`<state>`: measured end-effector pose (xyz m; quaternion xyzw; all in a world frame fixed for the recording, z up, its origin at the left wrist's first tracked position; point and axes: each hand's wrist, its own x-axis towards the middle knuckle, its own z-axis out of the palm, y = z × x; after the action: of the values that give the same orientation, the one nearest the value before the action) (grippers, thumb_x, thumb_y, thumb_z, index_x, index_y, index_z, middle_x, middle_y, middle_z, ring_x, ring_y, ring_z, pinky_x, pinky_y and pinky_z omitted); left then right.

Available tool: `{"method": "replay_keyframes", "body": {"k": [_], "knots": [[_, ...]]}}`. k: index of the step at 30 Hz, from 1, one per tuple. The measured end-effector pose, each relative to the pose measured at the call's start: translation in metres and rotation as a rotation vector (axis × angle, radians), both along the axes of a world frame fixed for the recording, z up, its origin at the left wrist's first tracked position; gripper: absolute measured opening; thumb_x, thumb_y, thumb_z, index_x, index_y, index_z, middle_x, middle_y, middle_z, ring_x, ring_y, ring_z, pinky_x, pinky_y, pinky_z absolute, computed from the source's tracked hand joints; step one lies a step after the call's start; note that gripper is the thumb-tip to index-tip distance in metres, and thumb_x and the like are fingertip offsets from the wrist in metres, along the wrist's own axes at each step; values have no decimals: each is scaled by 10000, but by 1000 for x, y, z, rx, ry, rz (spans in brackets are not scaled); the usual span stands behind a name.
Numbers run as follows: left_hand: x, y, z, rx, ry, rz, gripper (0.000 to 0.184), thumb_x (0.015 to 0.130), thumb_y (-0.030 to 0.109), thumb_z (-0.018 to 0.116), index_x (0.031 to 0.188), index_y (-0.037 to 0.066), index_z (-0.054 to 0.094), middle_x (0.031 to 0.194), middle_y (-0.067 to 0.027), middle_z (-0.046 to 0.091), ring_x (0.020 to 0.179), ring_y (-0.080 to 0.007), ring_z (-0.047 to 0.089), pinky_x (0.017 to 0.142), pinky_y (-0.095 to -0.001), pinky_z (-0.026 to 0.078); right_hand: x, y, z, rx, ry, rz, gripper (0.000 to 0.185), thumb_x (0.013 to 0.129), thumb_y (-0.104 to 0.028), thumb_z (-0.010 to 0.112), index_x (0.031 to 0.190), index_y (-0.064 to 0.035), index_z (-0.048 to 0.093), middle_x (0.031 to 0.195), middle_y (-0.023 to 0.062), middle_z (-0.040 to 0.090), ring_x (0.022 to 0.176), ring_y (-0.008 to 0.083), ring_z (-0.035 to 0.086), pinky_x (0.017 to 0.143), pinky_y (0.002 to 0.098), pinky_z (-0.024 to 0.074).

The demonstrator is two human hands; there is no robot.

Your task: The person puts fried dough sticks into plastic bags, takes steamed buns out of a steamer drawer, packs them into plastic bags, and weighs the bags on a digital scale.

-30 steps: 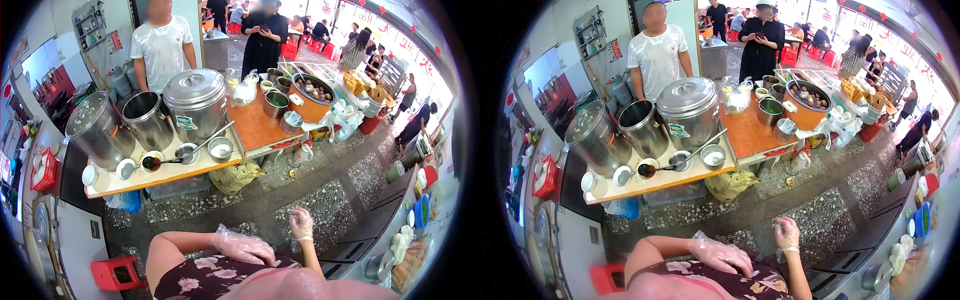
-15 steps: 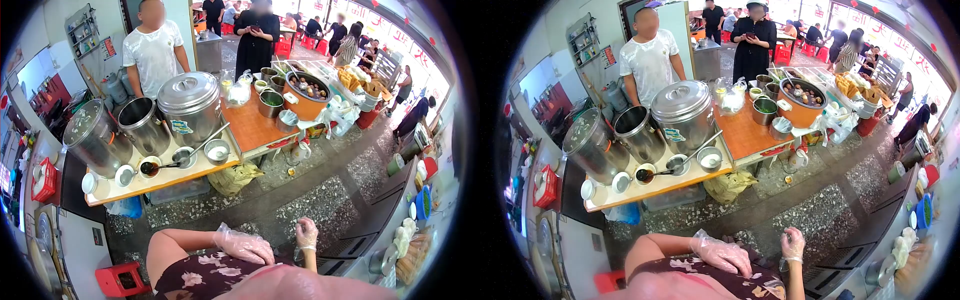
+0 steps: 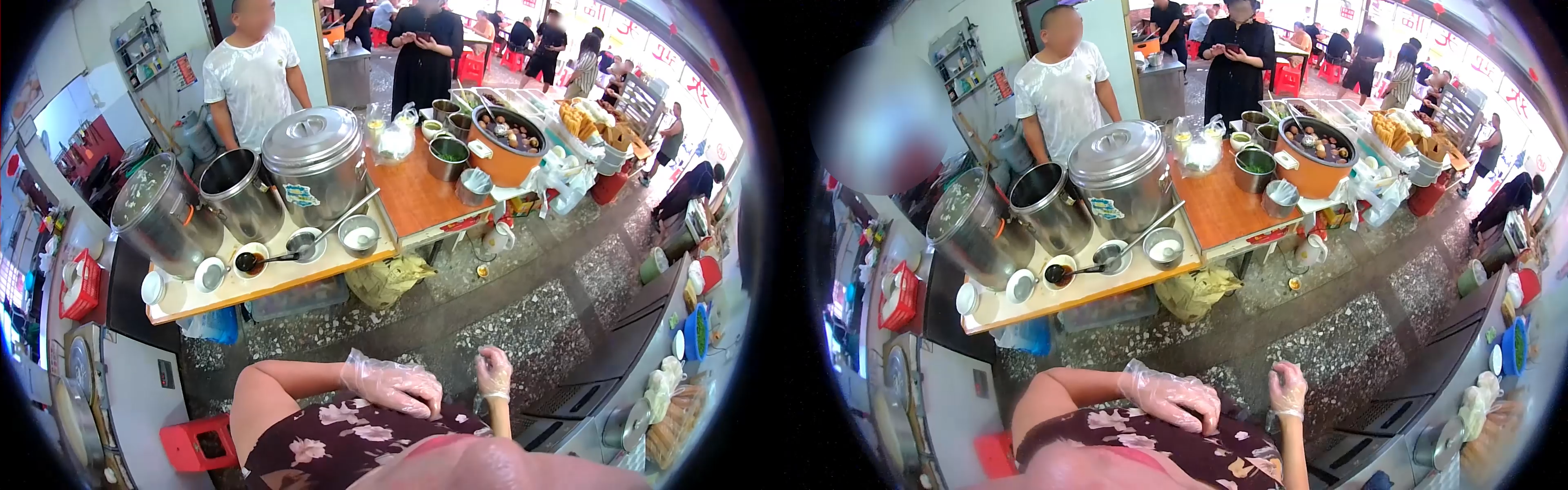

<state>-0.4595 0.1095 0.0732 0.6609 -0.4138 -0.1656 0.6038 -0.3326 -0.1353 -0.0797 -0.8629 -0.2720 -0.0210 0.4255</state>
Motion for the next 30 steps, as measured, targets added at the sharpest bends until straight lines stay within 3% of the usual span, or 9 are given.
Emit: {"method": "replay_keyframes", "body": {"k": [1,6,13,16,21,24,26,28,30], "knots": [[0,-2,-1,1,31,-33,299,957,284,457,1019,22,588,1035,-118,594,1004,-298,515,912,-405,370,0,1,-1,-3,-33,22,143,742,-70,651,879,-49,615,944,146,634,874,325,613,780,393,492],[-2,-12,-11,-39,51,-74,325,957,307,460,1025,17,589,1032,-143,591,1009,-318,521,923,-419,377,-4,7,-7,-3,43,44,143,754,-76,646,888,-40,611,953,153,630,893,332,608,793,394,488],[3,-12,-13,-9,66,-64,302,939,291,493,818,22,556,825,-112,548,829,-299,521,782,-416,392,-9,5,-2,-59,15,60,181,767,-109,650,938,-54,626,1006,153,626,939,332,606,823,395,488],[6,-13,-10,-38,44,-60,321,940,312,487,815,24,550,808,-104,540,818,-297,519,774,-409,395,-11,3,-1,-42,20,41,168,762,-105,648,921,-57,623,993,146,627,919,326,608,807,388,494],[23,-20,5,-69,188,-236,339,916,305,527,1017,-12,597,991,-144,612,958,-313,563,834,-402,433,-17,-4,1,-27,8,6,161,798,-153,633,922,-51,617,965,143,627,891,338,607,776,395,500],[51,0,-1,-119,308,-296,430,922,376,486,986,-34,600,970,-157,622,928,-288,576,760,-377,470,-17,-17,24,89,50,-92,171,863,-182,589,961,-46,622,993,137,635,917,307,617,793,374,498],[64,-22,-10,-305,80,382,257,919,196,457,996,14,620,986,-150,619,931,-275,586,866,-385,438,-15,-24,53,335,94,-279,199,901,-195,557,1003,-43,635,998,126,647,932,249,628,809,350,491],[96,-85,-14,-818,174,921,335,964,253,358,1149,39,538,1081,-142,582,990,-264,551,931,-377,389,-14,-35,71,563,129,-506,274,940,-193,504,1149,-39,592,1094,102,631,1014,213,597,895,324,448],[132,-150,-46,-796,92,1123,437,984,338,298,1287,47,419,1248,-151,493,1147,-246,471,1024,-371,308,-11,-40,71,845,-113,-614,425,978,-243,411,1346,-31,418,1311,137,494,1218,227,463,1047,327,324]]}}
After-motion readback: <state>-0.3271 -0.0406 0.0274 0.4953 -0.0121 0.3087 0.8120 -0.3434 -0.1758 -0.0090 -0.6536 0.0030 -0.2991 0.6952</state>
